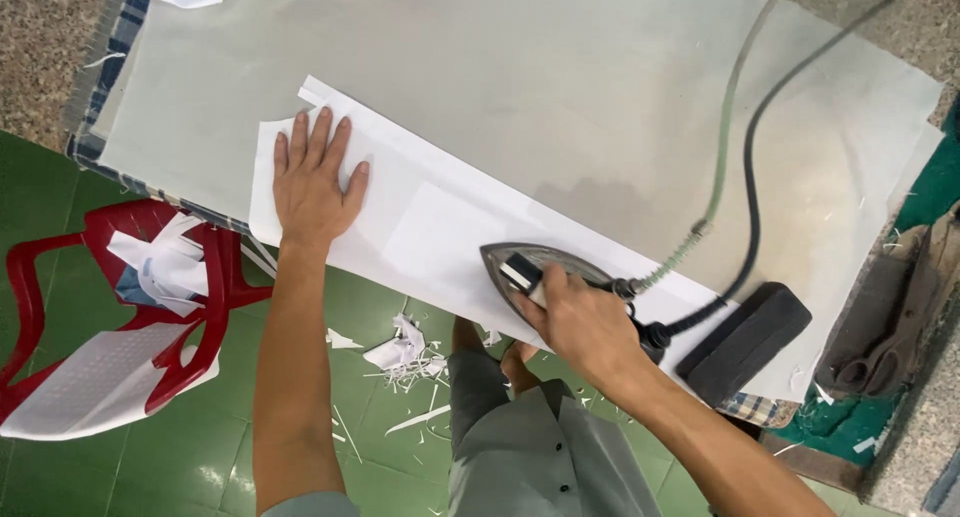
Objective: The person irons a white fabric piece on a work table using a steam iron and a black pressing block. They repeatedly smooth, fold, and press the fabric, occasionally using scissors to trim edges and a curved pressing cushion to shape specific areas.
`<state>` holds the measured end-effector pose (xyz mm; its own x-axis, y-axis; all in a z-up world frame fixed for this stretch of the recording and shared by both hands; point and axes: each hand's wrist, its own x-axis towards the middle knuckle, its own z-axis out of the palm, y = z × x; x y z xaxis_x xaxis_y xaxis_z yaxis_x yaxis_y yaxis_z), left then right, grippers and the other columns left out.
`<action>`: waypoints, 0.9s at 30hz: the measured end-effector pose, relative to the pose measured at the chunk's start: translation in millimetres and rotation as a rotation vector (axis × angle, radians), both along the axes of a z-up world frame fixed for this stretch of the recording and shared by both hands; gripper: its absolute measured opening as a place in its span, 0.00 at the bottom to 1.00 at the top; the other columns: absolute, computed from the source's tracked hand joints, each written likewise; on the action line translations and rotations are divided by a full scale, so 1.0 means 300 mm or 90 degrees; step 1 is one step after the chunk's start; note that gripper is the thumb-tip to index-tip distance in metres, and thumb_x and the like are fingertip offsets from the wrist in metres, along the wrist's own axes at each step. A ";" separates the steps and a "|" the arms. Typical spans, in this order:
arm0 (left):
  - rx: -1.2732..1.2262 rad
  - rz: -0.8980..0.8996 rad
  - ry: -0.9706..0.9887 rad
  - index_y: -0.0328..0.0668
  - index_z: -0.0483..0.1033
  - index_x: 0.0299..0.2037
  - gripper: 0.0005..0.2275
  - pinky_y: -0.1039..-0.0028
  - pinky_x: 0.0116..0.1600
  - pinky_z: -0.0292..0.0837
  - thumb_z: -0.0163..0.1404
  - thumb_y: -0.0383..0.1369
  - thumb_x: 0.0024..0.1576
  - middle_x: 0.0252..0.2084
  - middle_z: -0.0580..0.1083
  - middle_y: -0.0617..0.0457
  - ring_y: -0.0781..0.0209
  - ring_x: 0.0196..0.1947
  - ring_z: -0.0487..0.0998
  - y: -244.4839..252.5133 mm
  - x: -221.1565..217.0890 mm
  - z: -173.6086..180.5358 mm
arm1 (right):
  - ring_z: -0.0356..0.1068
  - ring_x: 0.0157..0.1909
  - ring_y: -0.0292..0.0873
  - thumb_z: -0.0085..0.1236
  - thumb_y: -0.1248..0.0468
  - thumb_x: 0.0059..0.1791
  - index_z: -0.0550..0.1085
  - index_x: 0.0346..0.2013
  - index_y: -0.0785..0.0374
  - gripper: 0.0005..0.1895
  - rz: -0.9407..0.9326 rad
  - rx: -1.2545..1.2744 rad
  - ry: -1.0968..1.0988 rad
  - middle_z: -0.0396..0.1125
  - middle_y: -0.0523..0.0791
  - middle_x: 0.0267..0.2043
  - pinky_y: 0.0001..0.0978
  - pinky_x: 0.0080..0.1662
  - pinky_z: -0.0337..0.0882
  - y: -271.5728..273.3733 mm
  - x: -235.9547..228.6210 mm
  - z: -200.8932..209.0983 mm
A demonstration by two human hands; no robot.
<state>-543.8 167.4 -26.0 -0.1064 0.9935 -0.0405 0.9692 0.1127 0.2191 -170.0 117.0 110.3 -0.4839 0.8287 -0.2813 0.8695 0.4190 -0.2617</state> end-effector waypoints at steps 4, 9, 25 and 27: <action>0.000 0.006 -0.008 0.57 0.59 0.76 0.28 0.52 0.78 0.27 0.35 0.54 0.67 0.80 0.51 0.55 0.51 0.80 0.42 -0.002 0.009 0.008 | 0.78 0.25 0.54 0.52 0.43 0.52 0.72 0.46 0.64 0.26 -0.048 -0.002 -0.041 0.72 0.52 0.26 0.46 0.28 0.76 -0.087 0.159 -0.027; 0.088 -0.051 0.015 0.46 0.63 0.74 0.27 0.48 0.77 0.37 0.38 0.48 0.68 0.77 0.58 0.47 0.41 0.77 0.49 -0.001 0.009 0.027 | 0.71 0.20 0.56 0.48 0.39 0.53 0.66 0.44 0.63 0.28 -0.054 0.049 -0.049 0.69 0.47 0.24 0.49 0.17 0.64 -0.076 0.169 -0.091; 0.059 -0.011 -0.015 0.60 0.64 0.73 0.26 0.50 0.77 0.34 0.38 0.53 0.66 0.77 0.57 0.54 0.49 0.78 0.49 0.032 -0.058 -0.043 | 0.78 0.25 0.52 0.48 0.43 0.55 0.71 0.43 0.62 0.23 0.129 0.088 -0.031 0.71 0.48 0.25 0.43 0.28 0.76 0.432 -0.474 -0.016; 0.073 -0.013 -0.011 0.62 0.64 0.73 0.25 0.50 0.77 0.35 0.38 0.53 0.66 0.77 0.58 0.56 0.50 0.78 0.49 0.038 -0.076 -0.047 | 0.79 0.33 0.60 0.47 0.42 0.55 0.69 0.53 0.63 0.27 0.114 -0.008 -0.016 0.72 0.53 0.35 0.51 0.34 0.76 0.459 -0.480 -0.010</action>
